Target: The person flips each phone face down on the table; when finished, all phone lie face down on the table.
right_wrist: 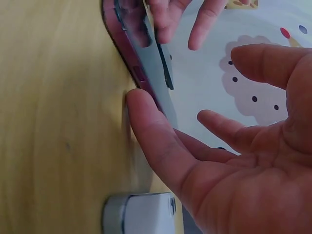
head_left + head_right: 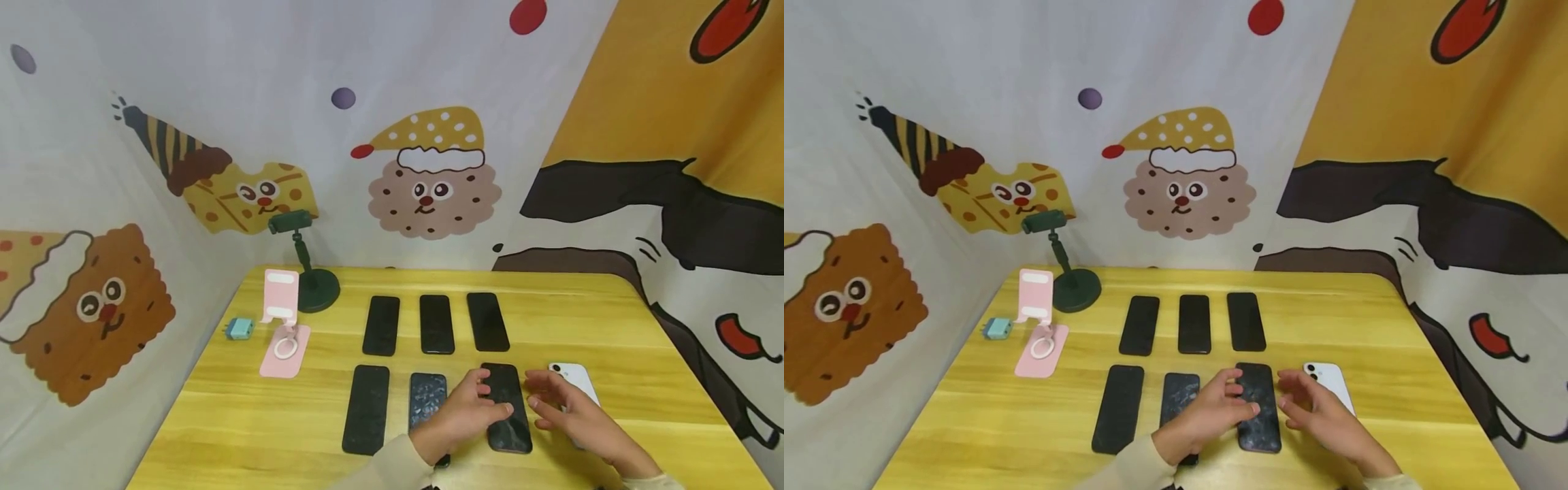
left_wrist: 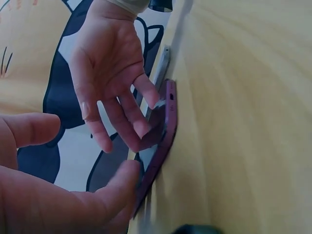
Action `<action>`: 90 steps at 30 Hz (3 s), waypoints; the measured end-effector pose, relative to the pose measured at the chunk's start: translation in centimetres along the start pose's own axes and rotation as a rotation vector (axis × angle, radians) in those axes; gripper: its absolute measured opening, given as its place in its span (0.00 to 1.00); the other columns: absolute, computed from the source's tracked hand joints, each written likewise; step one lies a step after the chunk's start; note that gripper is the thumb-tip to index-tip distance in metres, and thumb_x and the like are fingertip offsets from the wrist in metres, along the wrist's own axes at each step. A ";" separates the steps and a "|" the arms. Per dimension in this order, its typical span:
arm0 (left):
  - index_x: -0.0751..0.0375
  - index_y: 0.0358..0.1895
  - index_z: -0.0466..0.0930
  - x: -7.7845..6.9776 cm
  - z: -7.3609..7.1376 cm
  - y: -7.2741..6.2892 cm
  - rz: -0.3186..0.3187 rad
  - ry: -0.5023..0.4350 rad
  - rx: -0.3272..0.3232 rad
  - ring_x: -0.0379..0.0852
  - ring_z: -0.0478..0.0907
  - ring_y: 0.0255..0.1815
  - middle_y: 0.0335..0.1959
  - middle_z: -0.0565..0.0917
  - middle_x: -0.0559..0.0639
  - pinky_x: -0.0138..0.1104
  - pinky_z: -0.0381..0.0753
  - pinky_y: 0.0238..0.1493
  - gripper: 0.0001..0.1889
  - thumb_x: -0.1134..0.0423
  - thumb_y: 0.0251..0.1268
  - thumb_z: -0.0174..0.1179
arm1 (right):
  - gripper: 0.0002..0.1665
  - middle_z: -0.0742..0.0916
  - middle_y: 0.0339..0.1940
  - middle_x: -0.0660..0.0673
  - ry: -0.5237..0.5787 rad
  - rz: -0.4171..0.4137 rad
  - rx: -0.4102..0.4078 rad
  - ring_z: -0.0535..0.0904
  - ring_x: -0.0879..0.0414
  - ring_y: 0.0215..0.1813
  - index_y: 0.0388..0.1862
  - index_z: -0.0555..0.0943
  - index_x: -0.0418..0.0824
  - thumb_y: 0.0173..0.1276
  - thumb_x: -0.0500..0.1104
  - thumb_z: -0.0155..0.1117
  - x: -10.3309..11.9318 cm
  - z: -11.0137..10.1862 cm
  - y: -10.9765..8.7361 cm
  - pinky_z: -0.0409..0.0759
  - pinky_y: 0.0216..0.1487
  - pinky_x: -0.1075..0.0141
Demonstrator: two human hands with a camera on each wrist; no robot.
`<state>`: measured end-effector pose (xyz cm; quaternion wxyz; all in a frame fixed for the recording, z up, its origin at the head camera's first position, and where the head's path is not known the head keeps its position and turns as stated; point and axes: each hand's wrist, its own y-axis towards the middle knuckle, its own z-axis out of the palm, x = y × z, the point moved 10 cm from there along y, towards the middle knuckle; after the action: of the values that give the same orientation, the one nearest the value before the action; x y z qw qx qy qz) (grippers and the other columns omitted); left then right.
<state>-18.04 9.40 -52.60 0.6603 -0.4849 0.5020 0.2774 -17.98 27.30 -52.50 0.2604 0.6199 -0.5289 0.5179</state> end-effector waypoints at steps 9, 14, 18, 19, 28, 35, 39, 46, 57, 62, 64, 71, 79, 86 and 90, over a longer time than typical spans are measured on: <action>0.59 0.74 0.69 0.6 -0.9 -0.2 0.027 -0.021 -0.010 0.52 0.78 0.58 0.63 0.77 0.58 0.52 0.82 0.58 0.34 0.65 0.66 0.72 | 0.35 0.71 0.75 0.23 0.033 0.033 0.014 0.81 0.47 0.65 0.79 0.62 0.29 0.84 0.46 0.59 -0.3 0.5 0.0 0.91 0.49 0.57; 0.60 0.73 0.70 0.8 -1.0 0.0 0.023 -0.049 -0.009 0.52 0.78 0.58 0.63 0.78 0.57 0.52 0.82 0.59 0.34 0.66 0.66 0.72 | 0.35 0.70 0.76 0.22 0.051 0.045 0.030 0.81 0.51 0.65 0.79 0.61 0.29 0.84 0.46 0.58 -0.3 0.9 -0.1 0.91 0.49 0.57; 0.59 0.73 0.70 0.8 -1.0 0.0 0.020 -0.032 -0.018 0.57 0.78 0.62 0.65 0.78 0.59 0.54 0.81 0.63 0.34 0.66 0.66 0.72 | 0.35 0.70 0.75 0.21 0.059 0.028 0.026 0.82 0.54 0.64 0.78 0.62 0.27 0.84 0.45 0.59 -0.1 1.1 -0.1 0.91 0.48 0.56; 0.59 0.73 0.70 0.7 -0.9 0.0 0.022 -0.033 -0.015 0.58 0.77 0.63 0.66 0.77 0.59 0.55 0.81 0.63 0.34 0.66 0.66 0.72 | 0.35 0.70 0.75 0.21 0.059 0.025 0.023 0.83 0.53 0.64 0.78 0.62 0.27 0.83 0.45 0.60 -0.1 1.2 -0.1 0.91 0.48 0.56; 0.58 0.75 0.71 0.5 -0.8 0.3 0.047 -0.095 0.000 0.57 0.77 0.65 0.65 0.77 0.59 0.55 0.79 0.67 0.36 0.72 0.64 0.72 | 0.38 0.73 0.73 0.24 0.019 -0.024 -0.008 0.80 0.46 0.63 0.76 0.65 0.28 0.76 0.41 0.69 0.5 1.1 -0.2 0.91 0.48 0.59; 0.55 0.78 0.68 0.6 -0.2 0.5 0.073 -0.252 0.034 0.53 0.80 0.59 0.63 0.77 0.59 0.48 0.87 0.56 0.40 0.78 0.64 0.69 | 0.39 0.80 0.68 0.31 -0.148 -0.073 -0.089 0.81 0.45 0.59 0.74 0.70 0.32 0.71 0.44 0.75 1.2 0.8 -0.1 0.87 0.48 0.65; 0.55 0.80 0.65 0.7 -0.2 0.6 0.075 -0.305 0.005 0.51 0.81 0.55 0.65 0.74 0.61 0.44 0.90 0.48 0.42 0.80 0.63 0.68 | 0.39 0.84 0.66 0.38 -0.261 -0.066 -0.143 0.83 0.47 0.58 0.72 0.73 0.36 0.69 0.49 0.77 1.4 0.6 -0.1 0.83 0.51 0.66; 0.62 0.78 0.67 0.4 0.5 1.0 0.086 -0.359 0.036 0.52 0.83 0.56 0.66 0.77 0.58 0.40 0.91 0.48 0.37 0.83 0.65 0.63 | 0.41 0.84 0.67 0.39 -0.342 -0.044 -0.158 0.83 0.48 0.59 0.75 0.72 0.38 0.71 0.55 0.75 2.0 0.9 0.0 0.83 0.52 0.64; 0.54 0.75 0.75 0.6 2.5 2.2 0.095 -0.389 0.138 0.48 0.84 0.50 0.64 0.77 0.57 0.47 0.91 0.49 0.33 0.82 0.70 0.58 | 0.40 0.84 0.67 0.35 -0.276 -0.028 -0.160 0.86 0.47 0.58 0.78 0.71 0.38 0.76 0.55 0.70 2.3 1.1 0.3 0.87 0.43 0.67; 0.42 0.75 0.75 1.1 3.8 2.5 0.060 -0.399 0.179 0.49 0.83 0.52 0.63 0.76 0.55 0.52 0.91 0.48 0.37 0.83 0.69 0.58 | 0.36 0.86 0.63 0.37 -0.302 -0.002 -0.180 0.85 0.48 0.58 0.77 0.71 0.39 0.78 0.56 0.66 2.0 0.7 0.5 0.84 0.49 0.67; 0.39 0.74 0.76 1.2 4.1 2.5 0.046 -0.390 0.184 0.49 0.83 0.54 0.63 0.77 0.54 0.53 0.91 0.48 0.38 0.83 0.68 0.59 | 0.37 0.86 0.63 0.36 -0.285 0.022 -0.187 0.85 0.47 0.58 0.77 0.71 0.38 0.79 0.56 0.66 1.7 0.4 0.4 0.85 0.47 0.66; 0.41 0.73 0.77 1.5 4.5 2.4 0.018 -0.339 0.167 0.48 0.82 0.56 0.65 0.77 0.47 0.53 0.89 0.51 0.37 0.82 0.66 0.61 | 0.38 0.85 0.63 0.33 -0.237 0.038 -0.218 0.87 0.43 0.59 0.78 0.70 0.35 0.79 0.55 0.65 1.2 -0.2 0.2 0.90 0.45 0.62; 0.43 0.75 0.76 1.6 3.8 2.8 0.028 -0.306 0.135 0.46 0.79 0.53 0.61 0.75 0.48 0.44 0.87 0.48 0.39 0.82 0.64 0.64 | 0.35 0.88 0.58 0.34 -0.207 -0.035 -0.262 0.89 0.51 0.52 0.77 0.72 0.31 0.80 0.49 0.66 2.3 -0.7 -0.3 0.89 0.41 0.65; 0.40 0.77 0.72 0.9 3.8 2.8 0.067 -0.309 0.176 0.47 0.83 0.47 0.56 0.81 0.50 0.43 0.88 0.47 0.41 0.81 0.65 0.61 | 0.33 0.88 0.51 0.38 -0.187 -0.002 -0.293 0.87 0.59 0.44 0.77 0.70 0.30 0.81 0.44 0.64 2.4 -1.3 -0.6 0.87 0.38 0.66; 0.42 0.80 0.69 1.0 3.6 2.7 0.061 -0.310 0.165 0.51 0.86 0.48 0.56 0.81 0.52 0.51 0.90 0.51 0.41 0.79 0.66 0.61 | 0.35 0.87 0.49 0.37 -0.153 0.017 -0.269 0.86 0.59 0.42 0.79 0.65 0.28 0.80 0.39 0.64 1.8 -1.0 -0.3 0.87 0.35 0.65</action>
<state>-18.63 13.62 -54.40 0.7585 -0.3653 0.4298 0.3265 -18.26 27.58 -50.43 0.2956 0.6125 -0.6172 0.3957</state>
